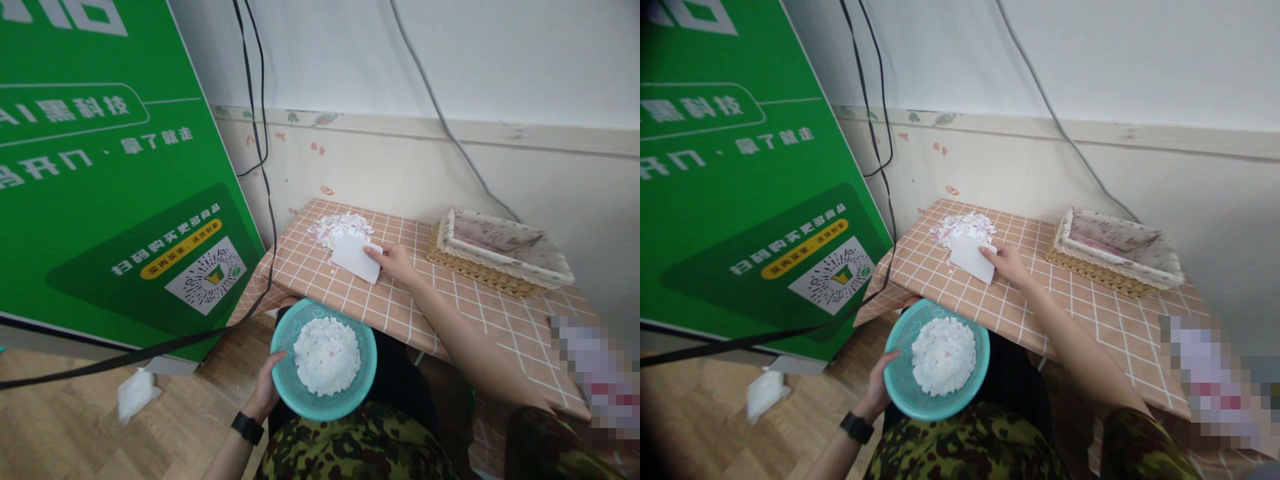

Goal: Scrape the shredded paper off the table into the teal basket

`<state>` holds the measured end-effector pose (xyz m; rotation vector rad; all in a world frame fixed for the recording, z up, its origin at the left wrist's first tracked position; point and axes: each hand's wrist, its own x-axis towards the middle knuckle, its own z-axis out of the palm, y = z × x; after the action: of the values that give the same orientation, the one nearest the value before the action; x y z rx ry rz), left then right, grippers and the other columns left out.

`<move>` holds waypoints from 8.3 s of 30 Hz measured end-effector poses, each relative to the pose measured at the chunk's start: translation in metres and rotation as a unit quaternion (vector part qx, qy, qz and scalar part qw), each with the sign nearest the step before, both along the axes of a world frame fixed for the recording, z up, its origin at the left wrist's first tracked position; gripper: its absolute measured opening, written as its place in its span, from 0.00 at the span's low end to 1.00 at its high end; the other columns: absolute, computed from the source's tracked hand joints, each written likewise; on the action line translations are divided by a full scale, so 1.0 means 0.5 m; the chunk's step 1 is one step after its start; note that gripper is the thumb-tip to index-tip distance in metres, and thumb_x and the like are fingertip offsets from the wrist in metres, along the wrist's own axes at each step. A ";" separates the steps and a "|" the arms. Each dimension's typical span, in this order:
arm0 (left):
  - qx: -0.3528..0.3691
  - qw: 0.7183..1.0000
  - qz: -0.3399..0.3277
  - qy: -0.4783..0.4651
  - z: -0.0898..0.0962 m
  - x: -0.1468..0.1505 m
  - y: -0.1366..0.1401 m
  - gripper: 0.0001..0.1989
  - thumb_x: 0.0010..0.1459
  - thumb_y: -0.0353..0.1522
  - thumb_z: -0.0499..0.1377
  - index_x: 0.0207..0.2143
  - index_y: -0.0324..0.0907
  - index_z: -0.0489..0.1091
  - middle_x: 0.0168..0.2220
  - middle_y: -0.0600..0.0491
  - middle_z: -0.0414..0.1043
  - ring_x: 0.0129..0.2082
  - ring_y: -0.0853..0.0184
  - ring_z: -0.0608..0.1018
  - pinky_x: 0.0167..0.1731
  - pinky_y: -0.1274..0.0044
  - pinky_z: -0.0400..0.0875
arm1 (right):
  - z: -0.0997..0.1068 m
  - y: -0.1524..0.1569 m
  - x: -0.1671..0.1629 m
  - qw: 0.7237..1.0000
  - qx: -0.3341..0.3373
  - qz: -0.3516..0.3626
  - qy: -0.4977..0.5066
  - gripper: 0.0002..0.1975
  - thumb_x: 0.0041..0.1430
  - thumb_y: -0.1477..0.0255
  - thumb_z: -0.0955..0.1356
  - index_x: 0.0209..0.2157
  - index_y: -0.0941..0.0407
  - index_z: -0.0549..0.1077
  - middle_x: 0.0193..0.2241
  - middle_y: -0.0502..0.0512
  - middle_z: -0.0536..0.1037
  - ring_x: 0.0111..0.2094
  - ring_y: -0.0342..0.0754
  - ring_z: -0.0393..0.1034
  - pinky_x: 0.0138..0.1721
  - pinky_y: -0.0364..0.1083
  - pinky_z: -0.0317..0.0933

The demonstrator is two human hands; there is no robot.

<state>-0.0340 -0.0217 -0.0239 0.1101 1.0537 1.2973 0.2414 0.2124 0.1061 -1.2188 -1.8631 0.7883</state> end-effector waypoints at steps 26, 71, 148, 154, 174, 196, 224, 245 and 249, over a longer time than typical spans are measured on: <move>-0.011 1.000 0.005 -0.017 -0.007 -0.001 0.002 0.12 0.45 0.30 0.61 0.34 0.34 0.76 0.25 0.47 0.79 0.27 0.58 0.79 0.35 0.69 0.71 | 0.032 -0.022 -0.011 0.993 0.076 0.046 -0.083 0.23 0.57 0.55 0.61 0.18 0.59 0.68 0.17 0.49 0.65 0.18 0.39 0.54 0.19 0.41 0.46; -0.015 1.000 0.011 -0.013 0.006 -0.001 0.000 0.10 0.44 0.31 0.62 0.30 0.35 0.77 0.19 0.52 0.76 0.19 0.64 0.74 0.28 0.73 0.67 | 0.056 -0.054 -0.022 0.918 0.250 0.096 -0.291 0.19 0.64 0.63 0.58 0.40 0.56 0.76 0.27 0.58 0.79 0.26 0.47 0.70 0.28 0.43 0.55; 0.008 1.000 -0.014 -0.013 -0.035 -0.016 -0.004 0.10 0.48 0.33 0.61 0.29 0.35 0.77 0.22 0.50 0.77 0.22 0.64 0.76 0.29 0.73 0.70 | 0.070 0.047 -0.066 0.955 0.155 0.099 -0.234 0.20 0.62 0.59 0.59 0.25 0.57 0.72 0.19 0.51 0.72 0.22 0.42 0.63 0.25 0.42 0.49; 0.002 0.999 -0.023 -0.025 -0.037 -0.018 -0.007 0.11 0.48 0.34 0.61 0.30 0.35 0.76 0.27 0.48 0.79 0.26 0.62 0.77 0.33 0.71 0.70 | 0.076 0.046 -0.064 0.952 0.157 0.107 -0.239 0.21 0.61 0.58 0.59 0.23 0.57 0.71 0.18 0.51 0.70 0.21 0.42 0.61 0.25 0.43 0.48; -0.001 1.000 -0.005 -0.007 -0.027 -0.012 -0.004 0.11 0.46 0.34 0.62 0.30 0.35 0.76 0.25 0.49 0.78 0.26 0.60 0.78 0.35 0.68 0.71 | 0.081 0.035 -0.071 0.954 0.162 0.114 -0.226 0.22 0.61 0.58 0.59 0.23 0.57 0.71 0.17 0.50 0.69 0.20 0.41 0.60 0.24 0.43 0.49; -0.008 1.000 -0.007 -0.014 -0.035 -0.013 -0.004 0.10 0.46 0.34 0.62 0.28 0.34 0.76 0.26 0.48 0.79 0.26 0.61 0.78 0.35 0.70 0.70 | 0.074 -0.035 -0.047 0.963 0.136 0.108 -0.205 0.24 0.61 0.56 0.58 0.22 0.57 0.71 0.16 0.49 0.67 0.18 0.40 0.58 0.22 0.42 0.48; 0.021 0.999 -0.025 -0.036 -0.032 -0.011 -0.004 0.15 0.49 0.35 0.60 0.37 0.33 0.76 0.36 0.44 0.79 0.39 0.52 0.78 0.44 0.63 0.69 | 0.074 -0.006 -0.082 0.961 0.161 0.073 -0.213 0.22 0.61 0.59 0.59 0.18 0.56 0.63 0.14 0.48 0.62 0.17 0.40 0.55 0.22 0.43 0.45; 0.015 0.998 -0.026 -0.058 -0.037 -0.010 -0.005 0.15 0.49 0.34 0.60 0.38 0.34 0.75 0.36 0.45 0.79 0.38 0.52 0.79 0.45 0.63 0.68 | 0.092 0.000 -0.059 0.972 0.092 0.142 -0.166 0.22 0.58 0.57 0.61 0.18 0.58 0.67 0.15 0.46 0.60 0.18 0.38 0.51 0.20 0.41 0.44; 0.007 0.998 -0.022 -0.056 -0.047 -0.013 -0.005 0.15 0.49 0.34 0.60 0.37 0.33 0.75 0.35 0.45 0.80 0.37 0.54 0.79 0.44 0.65 0.69 | 0.070 -0.004 -0.067 0.979 0.085 0.127 -0.136 0.23 0.58 0.56 0.62 0.20 0.59 0.71 0.16 0.47 0.63 0.19 0.39 0.53 0.21 0.41 0.46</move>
<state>-0.0404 -0.0240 -0.0473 0.0704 0.9424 1.2571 0.2080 0.2104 0.1413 -1.0325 -2.2933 0.6028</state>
